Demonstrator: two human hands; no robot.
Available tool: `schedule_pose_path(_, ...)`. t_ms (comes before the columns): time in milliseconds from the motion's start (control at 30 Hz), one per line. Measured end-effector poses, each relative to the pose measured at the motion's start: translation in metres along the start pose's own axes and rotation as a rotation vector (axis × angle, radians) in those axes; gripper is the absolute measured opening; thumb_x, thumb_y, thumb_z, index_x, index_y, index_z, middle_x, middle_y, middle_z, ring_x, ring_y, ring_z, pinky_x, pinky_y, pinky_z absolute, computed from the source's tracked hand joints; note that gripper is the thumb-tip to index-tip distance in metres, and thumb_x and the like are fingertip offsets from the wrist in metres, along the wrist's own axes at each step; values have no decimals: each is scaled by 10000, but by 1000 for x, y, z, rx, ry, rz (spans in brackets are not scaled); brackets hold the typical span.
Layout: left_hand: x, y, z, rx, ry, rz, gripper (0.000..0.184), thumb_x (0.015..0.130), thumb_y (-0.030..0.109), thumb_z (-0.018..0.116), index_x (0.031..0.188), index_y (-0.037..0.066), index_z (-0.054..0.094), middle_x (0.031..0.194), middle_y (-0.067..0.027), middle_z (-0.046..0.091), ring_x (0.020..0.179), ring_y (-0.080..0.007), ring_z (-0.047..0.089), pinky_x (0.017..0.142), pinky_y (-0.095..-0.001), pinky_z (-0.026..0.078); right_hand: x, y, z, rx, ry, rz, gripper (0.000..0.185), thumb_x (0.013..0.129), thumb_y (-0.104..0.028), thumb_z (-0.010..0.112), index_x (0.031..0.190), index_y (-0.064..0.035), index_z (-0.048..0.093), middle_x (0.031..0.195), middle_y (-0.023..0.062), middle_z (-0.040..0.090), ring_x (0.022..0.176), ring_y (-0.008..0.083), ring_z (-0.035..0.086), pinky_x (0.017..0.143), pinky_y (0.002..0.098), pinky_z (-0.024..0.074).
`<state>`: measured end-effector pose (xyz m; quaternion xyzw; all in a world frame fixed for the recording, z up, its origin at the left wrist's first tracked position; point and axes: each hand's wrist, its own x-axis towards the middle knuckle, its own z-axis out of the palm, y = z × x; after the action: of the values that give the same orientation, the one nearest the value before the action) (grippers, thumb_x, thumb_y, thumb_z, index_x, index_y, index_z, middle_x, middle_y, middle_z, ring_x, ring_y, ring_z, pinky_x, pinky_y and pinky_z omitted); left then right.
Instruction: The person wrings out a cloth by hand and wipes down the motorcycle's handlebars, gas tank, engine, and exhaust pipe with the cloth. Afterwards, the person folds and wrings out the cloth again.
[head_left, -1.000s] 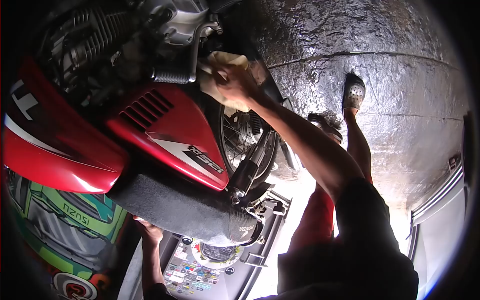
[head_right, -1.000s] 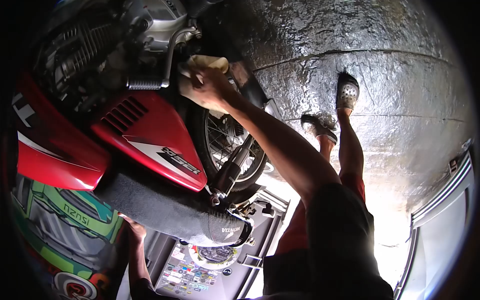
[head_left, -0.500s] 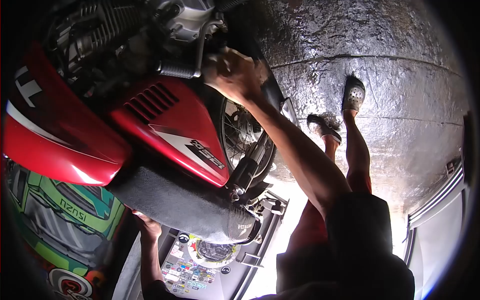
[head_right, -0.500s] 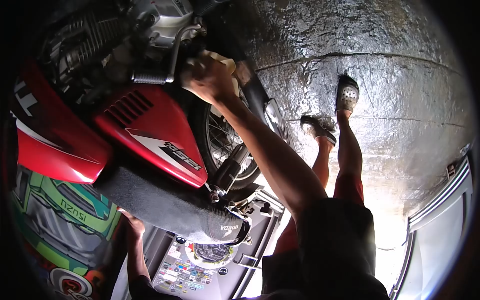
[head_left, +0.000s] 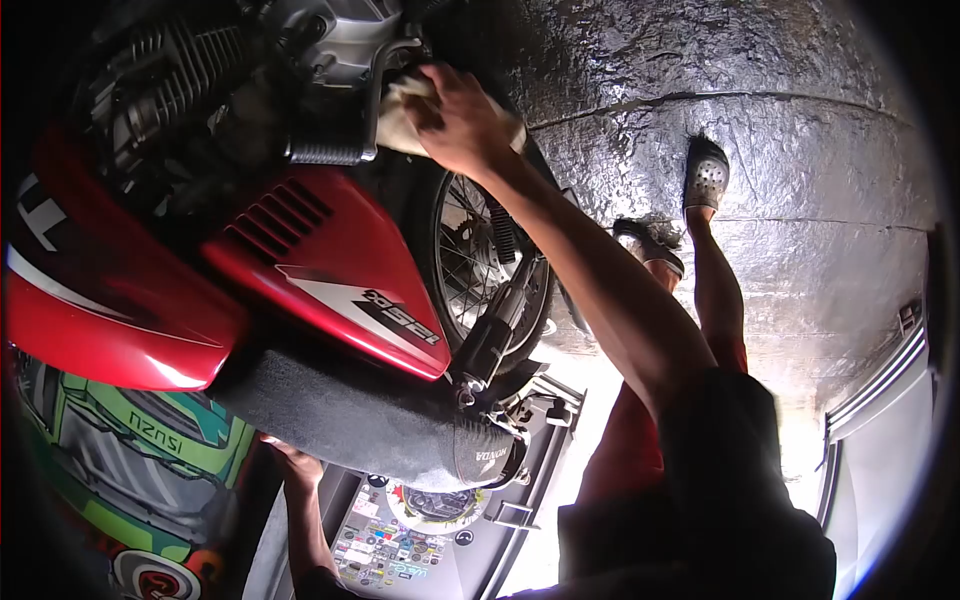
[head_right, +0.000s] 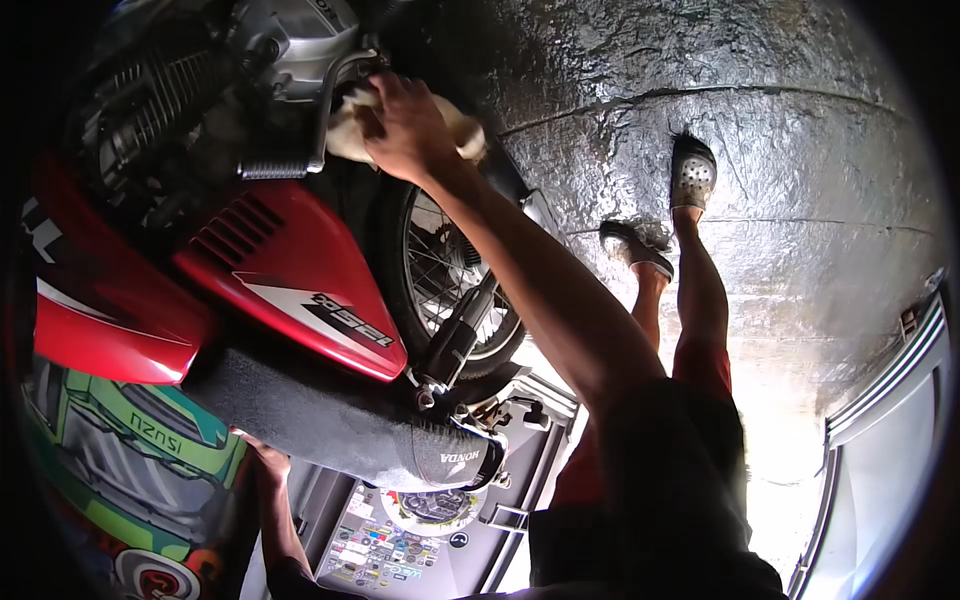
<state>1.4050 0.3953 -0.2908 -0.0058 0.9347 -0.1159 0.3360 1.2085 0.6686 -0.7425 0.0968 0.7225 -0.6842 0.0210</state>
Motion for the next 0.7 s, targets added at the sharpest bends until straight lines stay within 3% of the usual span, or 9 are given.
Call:
schedule_pose_path(100,-5,-7,0,79,-75,-19,780,1061,603,197,1514,-27,265,1439,-278,452,1301,-421,489,1110,-510,353,-4,23,40,-35,134,66,258,963,-240,614,1119,-47,547,936,180,677,840,367,672,734,477,549)
schedule_pose_path(133,-1,-4,-4,77,-97,-55,780,1062,601,193,1511,-32,270,1441,-282,450,1300,-422,490,1110,-508,355,-11,-4,15,15,-72,317,280,979,-264,583,1156,-54,525,934,175,667,867,380,673,729,485,544)
schedule_pose_path(300,42,49,-9,-275,139,-168,798,1061,600,153,1496,-57,282,1438,-305,451,1258,-433,527,1112,-502,349,-83,5,-37,396,-498,426,324,970,-99,539,1272,-124,654,1268,137,651,1093,263,645,943,370,522)
schedule_pose_path(367,39,46,-12,-319,132,-228,735,1073,552,192,1449,-61,342,1370,-278,517,1194,-407,570,1068,-487,389,-96,-5,-85,221,-631,636,285,959,-114,601,1226,-134,699,1125,160,703,973,313,682,920,384,533)
schedule_pose_path(400,30,31,-17,-281,59,-261,668,1085,504,239,1406,-59,401,1304,-245,582,1139,-378,604,1023,-472,431,-121,2,-108,92,-371,136,263,911,-188,661,1154,-112,727,1081,182,719,997,345,697,858,418,551)
schedule_pose_path(500,3,14,-4,-259,-18,-394,711,1082,532,216,1408,-78,381,1288,-295,580,1143,-422,602,1042,-487,415,-141,20,-175,-136,-212,-225,210,915,-196,700,1053,-38,707,879,153,680,831,323,668,773,398,570)
schedule_pose_path(533,-3,11,-1,-263,-7,-451,765,1074,570,181,1431,-88,341,1313,-335,546,1172,-458,583,1074,-502,387,-166,37,-177,323,5,246,299,980,-277,642,1107,-7,664,866,112,668,802,256,658,695,391,571)
schedule_pose_path(600,6,30,-12,120,16,-273,707,1091,517,192,1405,-91,371,1288,-332,568,1132,-453,606,1035,-503,416,-118,11,-227,1120,-216,557,168,931,-109,620,1004,36,664,913,130,693,782,207,683,756,367,581)
schedule_pose_path(700,24,52,-22,295,92,-80,548,1119,345,233,1337,-113,439,1218,-349,602,1068,-451,635,979,-499,455,-75,-38,-253,1378,-33,664,250,987,-223,563,942,0,666,829,105,683,761,175,676,725,310,566)
